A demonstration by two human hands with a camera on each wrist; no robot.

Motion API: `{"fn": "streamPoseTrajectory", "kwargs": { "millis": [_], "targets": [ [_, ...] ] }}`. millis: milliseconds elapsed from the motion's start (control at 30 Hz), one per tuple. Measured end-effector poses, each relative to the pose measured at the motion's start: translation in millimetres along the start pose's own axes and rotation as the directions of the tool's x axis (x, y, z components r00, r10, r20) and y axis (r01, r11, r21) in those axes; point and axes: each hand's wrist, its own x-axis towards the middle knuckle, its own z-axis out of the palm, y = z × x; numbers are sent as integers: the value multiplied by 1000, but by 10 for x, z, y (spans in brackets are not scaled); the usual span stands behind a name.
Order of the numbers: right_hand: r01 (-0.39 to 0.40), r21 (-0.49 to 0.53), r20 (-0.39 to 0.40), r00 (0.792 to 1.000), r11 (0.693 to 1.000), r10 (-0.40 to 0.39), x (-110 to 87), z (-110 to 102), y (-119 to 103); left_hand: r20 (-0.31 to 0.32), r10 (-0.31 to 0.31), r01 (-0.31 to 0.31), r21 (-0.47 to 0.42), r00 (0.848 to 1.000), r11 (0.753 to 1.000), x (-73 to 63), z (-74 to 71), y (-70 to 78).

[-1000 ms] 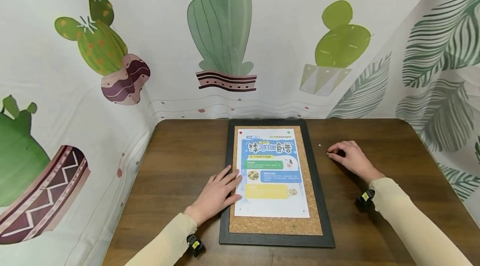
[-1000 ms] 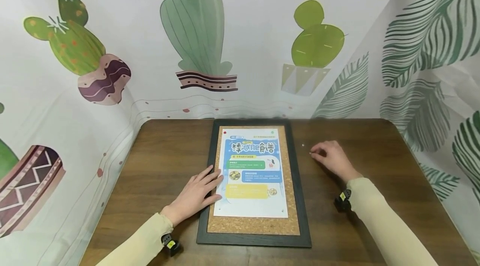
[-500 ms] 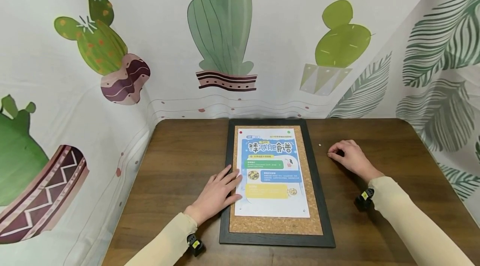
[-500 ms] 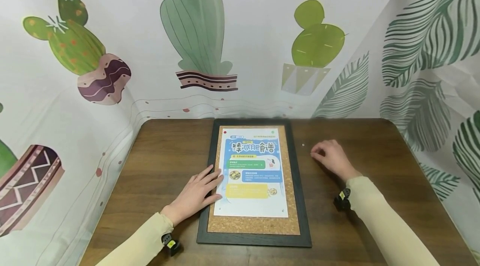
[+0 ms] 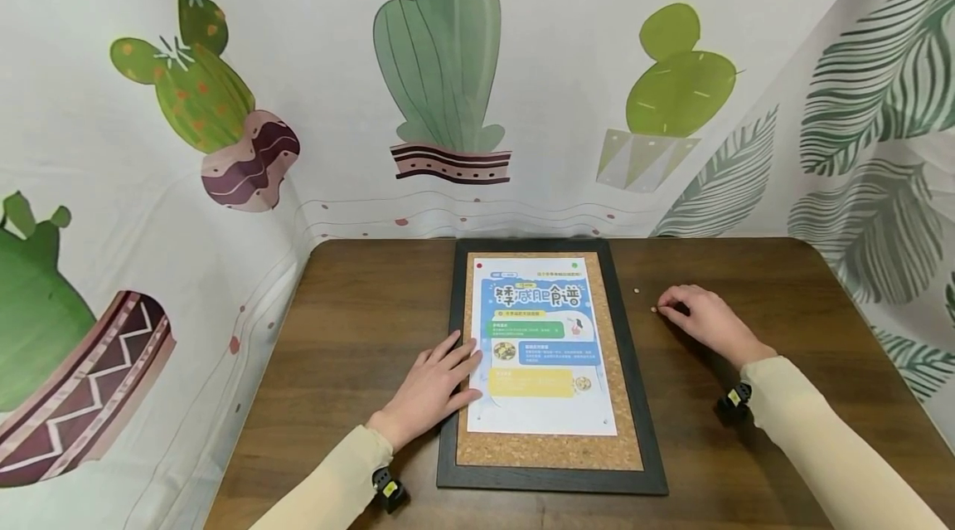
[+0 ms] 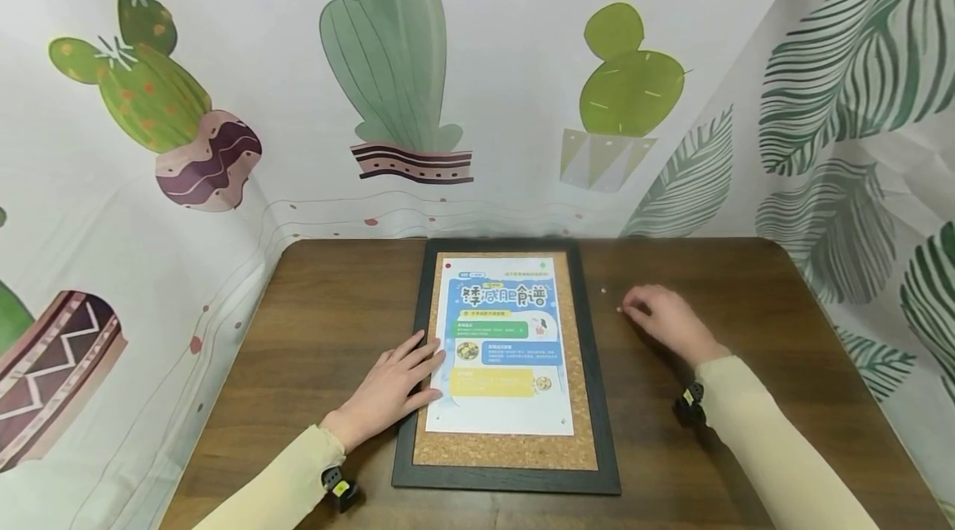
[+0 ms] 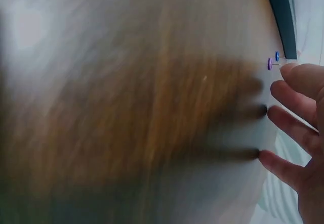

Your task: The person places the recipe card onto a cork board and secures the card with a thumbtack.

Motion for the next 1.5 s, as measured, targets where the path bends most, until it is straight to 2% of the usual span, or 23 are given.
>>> {"fn": "streamPoseTrajectory", "kwargs": {
  "millis": [167,300,533,900,1500],
  "targets": [
    [104,-102,13,995,989,-103,-27,-8,-17,-3,-3,3,1,1000,1000,2,0,-6],
    [132,-143,16,991,981,-131,-40,5,-21,0,-4,4,6,1000,1000,2,8,-8],
    [117,-172,10,993,978,-117,-8,36,-22,2,-9,9,5,1000,1000,-4,13,6],
    [11,-106,-29,999,994,-14,61,59,-33,-24,12,-11,19,1000,1000,-2,27,6],
    [24,-66,1,1000,998,-24,164,82,-20,-18,4,-4,-9,1000,1000,-10,29,1]
  ]
}}
